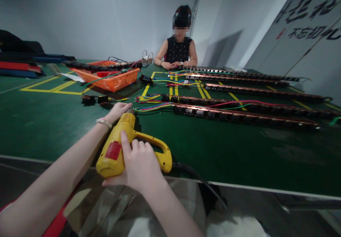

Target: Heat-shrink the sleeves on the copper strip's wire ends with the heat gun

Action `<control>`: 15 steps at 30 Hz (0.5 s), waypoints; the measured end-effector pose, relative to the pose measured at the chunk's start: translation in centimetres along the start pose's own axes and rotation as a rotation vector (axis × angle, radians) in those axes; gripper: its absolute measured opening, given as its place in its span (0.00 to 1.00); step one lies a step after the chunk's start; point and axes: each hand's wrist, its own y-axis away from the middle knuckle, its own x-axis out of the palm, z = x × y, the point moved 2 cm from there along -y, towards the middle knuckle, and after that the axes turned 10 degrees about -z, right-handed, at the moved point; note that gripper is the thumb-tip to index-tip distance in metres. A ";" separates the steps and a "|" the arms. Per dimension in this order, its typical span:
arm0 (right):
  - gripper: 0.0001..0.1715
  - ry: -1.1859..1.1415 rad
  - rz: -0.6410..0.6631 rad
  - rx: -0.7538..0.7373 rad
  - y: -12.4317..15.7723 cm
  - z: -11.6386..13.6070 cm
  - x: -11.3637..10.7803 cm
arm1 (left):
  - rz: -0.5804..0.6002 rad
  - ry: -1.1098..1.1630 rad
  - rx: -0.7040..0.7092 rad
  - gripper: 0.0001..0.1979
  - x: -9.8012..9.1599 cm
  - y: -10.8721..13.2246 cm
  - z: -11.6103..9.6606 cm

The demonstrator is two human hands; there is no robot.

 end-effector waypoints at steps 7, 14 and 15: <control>0.67 -0.079 0.029 -0.041 0.5 -3.1 -1.3 | 0.026 -0.027 0.016 0.25 0.2 0.2 0.0; 0.67 -0.110 0.023 -0.023 0.9 -6.2 -2.4 | -0.018 -0.039 0.099 0.26 0.1 0.2 0.2; 0.67 -0.105 0.022 -0.017 0.9 -6.4 -2.5 | -0.025 -0.033 0.104 0.26 0.1 0.2 0.3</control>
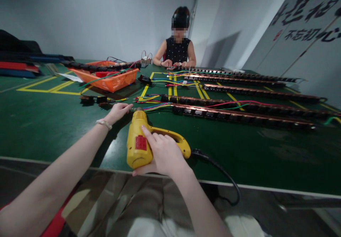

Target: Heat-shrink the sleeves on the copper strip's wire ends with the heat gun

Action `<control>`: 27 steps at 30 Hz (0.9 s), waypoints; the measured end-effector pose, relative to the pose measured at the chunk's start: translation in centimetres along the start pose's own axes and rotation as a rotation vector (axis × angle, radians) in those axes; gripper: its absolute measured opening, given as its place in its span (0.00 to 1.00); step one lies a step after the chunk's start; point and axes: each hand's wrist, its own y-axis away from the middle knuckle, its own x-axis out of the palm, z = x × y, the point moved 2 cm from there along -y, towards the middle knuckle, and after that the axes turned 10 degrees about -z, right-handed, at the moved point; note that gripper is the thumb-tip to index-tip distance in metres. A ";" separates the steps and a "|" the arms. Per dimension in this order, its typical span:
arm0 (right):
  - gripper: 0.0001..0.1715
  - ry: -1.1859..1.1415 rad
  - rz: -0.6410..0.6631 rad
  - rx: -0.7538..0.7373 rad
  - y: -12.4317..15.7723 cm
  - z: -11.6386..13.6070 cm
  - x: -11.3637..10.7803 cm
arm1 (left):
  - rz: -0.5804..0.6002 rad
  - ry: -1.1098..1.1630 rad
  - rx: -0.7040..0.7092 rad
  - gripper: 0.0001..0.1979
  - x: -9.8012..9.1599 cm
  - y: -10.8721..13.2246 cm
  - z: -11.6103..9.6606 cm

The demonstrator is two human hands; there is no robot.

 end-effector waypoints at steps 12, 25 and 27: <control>0.72 0.109 -0.064 0.083 1.9 -2.4 -1.7 | -0.008 0.150 -0.077 0.24 0.4 -1.2 1.6; 0.66 0.351 -0.240 0.163 4.7 -4.0 -2.5 | -0.040 -0.033 -0.040 0.24 0.1 -0.4 0.8; 0.66 0.379 -0.260 0.181 4.8 -3.7 -2.4 | 0.000 -0.081 -0.014 0.25 0.1 -0.1 0.2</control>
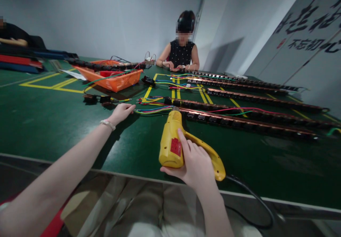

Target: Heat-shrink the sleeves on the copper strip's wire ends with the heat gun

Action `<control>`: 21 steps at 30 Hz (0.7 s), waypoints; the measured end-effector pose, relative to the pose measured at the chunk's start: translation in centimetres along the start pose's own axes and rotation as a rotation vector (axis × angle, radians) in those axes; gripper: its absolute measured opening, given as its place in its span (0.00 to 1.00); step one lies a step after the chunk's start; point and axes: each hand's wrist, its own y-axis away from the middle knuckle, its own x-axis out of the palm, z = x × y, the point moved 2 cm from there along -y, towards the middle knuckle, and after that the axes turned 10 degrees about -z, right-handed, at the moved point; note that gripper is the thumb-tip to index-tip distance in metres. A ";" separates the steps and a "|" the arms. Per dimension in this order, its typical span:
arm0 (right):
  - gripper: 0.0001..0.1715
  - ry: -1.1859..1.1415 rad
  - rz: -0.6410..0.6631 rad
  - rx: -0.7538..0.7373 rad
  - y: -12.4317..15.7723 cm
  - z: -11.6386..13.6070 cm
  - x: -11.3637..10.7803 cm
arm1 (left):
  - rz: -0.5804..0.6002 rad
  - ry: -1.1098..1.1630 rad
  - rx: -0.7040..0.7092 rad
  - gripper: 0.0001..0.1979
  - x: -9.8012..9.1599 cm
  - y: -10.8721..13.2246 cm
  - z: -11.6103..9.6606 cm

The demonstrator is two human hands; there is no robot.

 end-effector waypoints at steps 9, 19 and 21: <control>0.64 0.051 -0.055 0.040 0.0 2.6 0.5 | 0.085 -0.141 0.038 0.27 0.4 0.1 -0.9; 0.67 0.000 0.015 0.022 -0.6 8.1 1.5 | 0.086 -0.162 0.063 0.28 0.3 0.2 -0.9; 0.69 -0.025 0.035 0.020 -0.8 9.3 1.6 | 0.087 -0.157 0.070 0.28 0.3 0.2 -0.9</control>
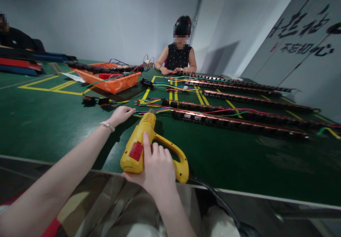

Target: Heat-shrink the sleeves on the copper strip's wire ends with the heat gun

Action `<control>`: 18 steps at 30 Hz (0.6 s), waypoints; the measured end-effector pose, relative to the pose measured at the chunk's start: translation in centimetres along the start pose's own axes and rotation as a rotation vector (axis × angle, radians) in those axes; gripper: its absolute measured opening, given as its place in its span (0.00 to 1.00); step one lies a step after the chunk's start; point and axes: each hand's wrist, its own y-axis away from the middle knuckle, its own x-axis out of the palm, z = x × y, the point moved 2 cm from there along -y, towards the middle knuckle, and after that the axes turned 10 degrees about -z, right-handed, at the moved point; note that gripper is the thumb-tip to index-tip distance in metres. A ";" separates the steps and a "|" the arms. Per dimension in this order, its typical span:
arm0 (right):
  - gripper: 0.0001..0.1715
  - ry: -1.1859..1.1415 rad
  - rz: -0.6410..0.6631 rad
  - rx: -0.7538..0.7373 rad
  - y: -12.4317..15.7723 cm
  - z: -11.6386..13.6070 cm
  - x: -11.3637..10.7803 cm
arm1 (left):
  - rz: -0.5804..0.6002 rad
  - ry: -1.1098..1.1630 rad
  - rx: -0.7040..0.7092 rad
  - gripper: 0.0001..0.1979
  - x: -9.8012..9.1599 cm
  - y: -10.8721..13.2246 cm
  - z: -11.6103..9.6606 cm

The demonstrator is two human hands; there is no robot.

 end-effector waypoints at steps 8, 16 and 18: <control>0.73 -0.136 0.083 -0.127 -0.8 3.5 0.7 | 0.006 0.074 0.010 0.30 0.2 -0.2 0.5; 0.70 -0.193 0.106 -0.206 -1.3 2.7 1.1 | 0.009 0.141 0.019 0.31 0.3 -0.4 1.4; 0.69 -0.216 0.114 -0.224 -1.4 1.8 1.0 | -0.004 0.130 0.015 0.31 0.3 -0.4 1.3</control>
